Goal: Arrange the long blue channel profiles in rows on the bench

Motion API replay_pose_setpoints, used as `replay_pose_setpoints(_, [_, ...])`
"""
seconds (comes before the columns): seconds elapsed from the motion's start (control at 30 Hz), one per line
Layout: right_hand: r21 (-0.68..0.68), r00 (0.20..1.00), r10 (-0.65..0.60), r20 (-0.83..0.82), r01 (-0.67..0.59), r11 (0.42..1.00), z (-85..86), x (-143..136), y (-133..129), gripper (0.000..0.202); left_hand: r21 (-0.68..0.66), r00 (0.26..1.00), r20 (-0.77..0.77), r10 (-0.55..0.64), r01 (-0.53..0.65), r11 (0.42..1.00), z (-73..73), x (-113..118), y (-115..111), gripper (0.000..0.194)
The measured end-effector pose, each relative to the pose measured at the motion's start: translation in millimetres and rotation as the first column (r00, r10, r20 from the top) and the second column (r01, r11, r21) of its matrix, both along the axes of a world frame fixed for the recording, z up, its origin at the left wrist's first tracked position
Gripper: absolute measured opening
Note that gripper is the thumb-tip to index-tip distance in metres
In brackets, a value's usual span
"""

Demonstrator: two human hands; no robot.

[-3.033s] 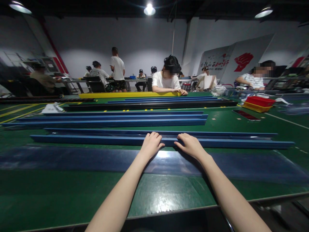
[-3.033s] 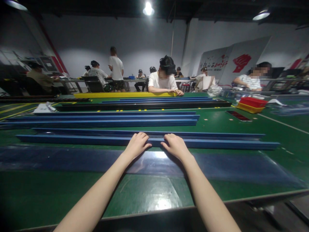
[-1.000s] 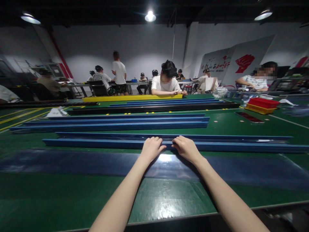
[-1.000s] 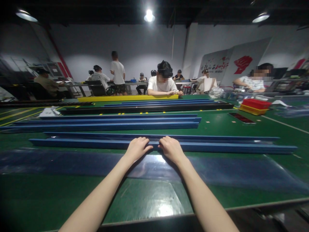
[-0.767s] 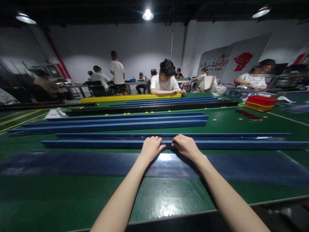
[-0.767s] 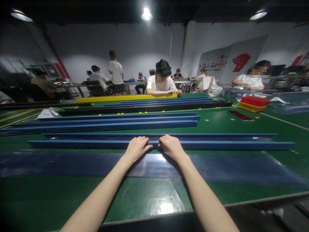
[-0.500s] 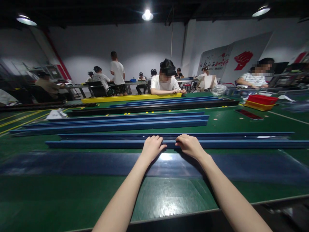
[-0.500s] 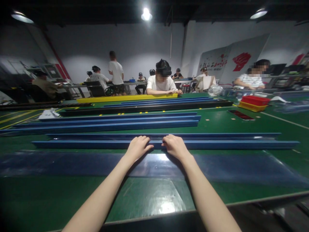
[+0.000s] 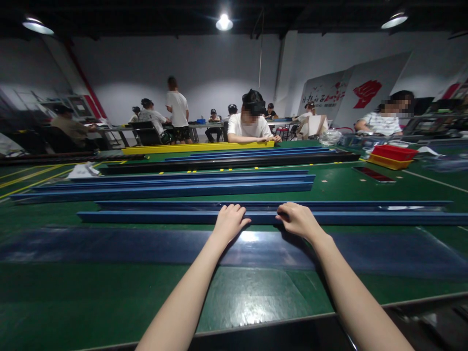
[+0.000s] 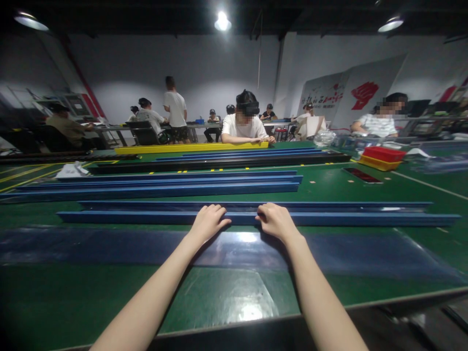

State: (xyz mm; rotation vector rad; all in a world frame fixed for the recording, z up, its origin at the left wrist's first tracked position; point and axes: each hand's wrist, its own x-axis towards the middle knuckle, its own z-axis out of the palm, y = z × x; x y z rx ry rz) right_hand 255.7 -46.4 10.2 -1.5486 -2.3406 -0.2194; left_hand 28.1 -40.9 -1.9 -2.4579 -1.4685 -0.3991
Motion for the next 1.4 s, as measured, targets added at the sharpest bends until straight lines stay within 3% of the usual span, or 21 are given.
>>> replay_pose_setpoints(0.33, [0.014, 0.998, 0.065, -0.008, -0.065, 0.998, -4.3, -10.9, 0.3, 0.022, 0.01, 1.0, 0.003, 0.002, -0.002, 1.0, -1.3, -0.2, -0.9, 0.024])
replay_pose_setpoints(0.6, [0.017, 0.995, 0.091, 0.036, -0.092, 0.996, -7.1, -18.3, 4.7, 0.013, 0.004, 1.0, 0.006, 0.0, 0.0, 1.0, -1.6, -0.2, 0.8, 0.024])
replay_pose_setpoints(0.97, [-0.031, 0.998, 0.061, 0.03, -0.06, 0.998, -0.1, -12.4, 3.8, 0.018, -0.006, 1.0, 0.029, -0.008, 0.008, 1.0, 2.5, -0.8, -1.5, 0.023])
replay_pose_setpoints(1.2, [-0.026, 0.999, -0.02, 0.031, 0.021, 0.999, 1.1, 0.3, 1.4, 0.016, -0.011, 1.0, 0.023, -0.011, 0.011, 1.0, 2.2, -0.5, -1.4, 0.024])
replay_pose_setpoints(1.4, [-0.032, 1.0, -0.008, 0.004, 0.008, 0.999, 1.2, 1.2, 1.8, 0.015, -0.013, 1.0, 0.006, -0.013, 0.013, 1.0, 0.9, 0.0, -1.7, 0.024])
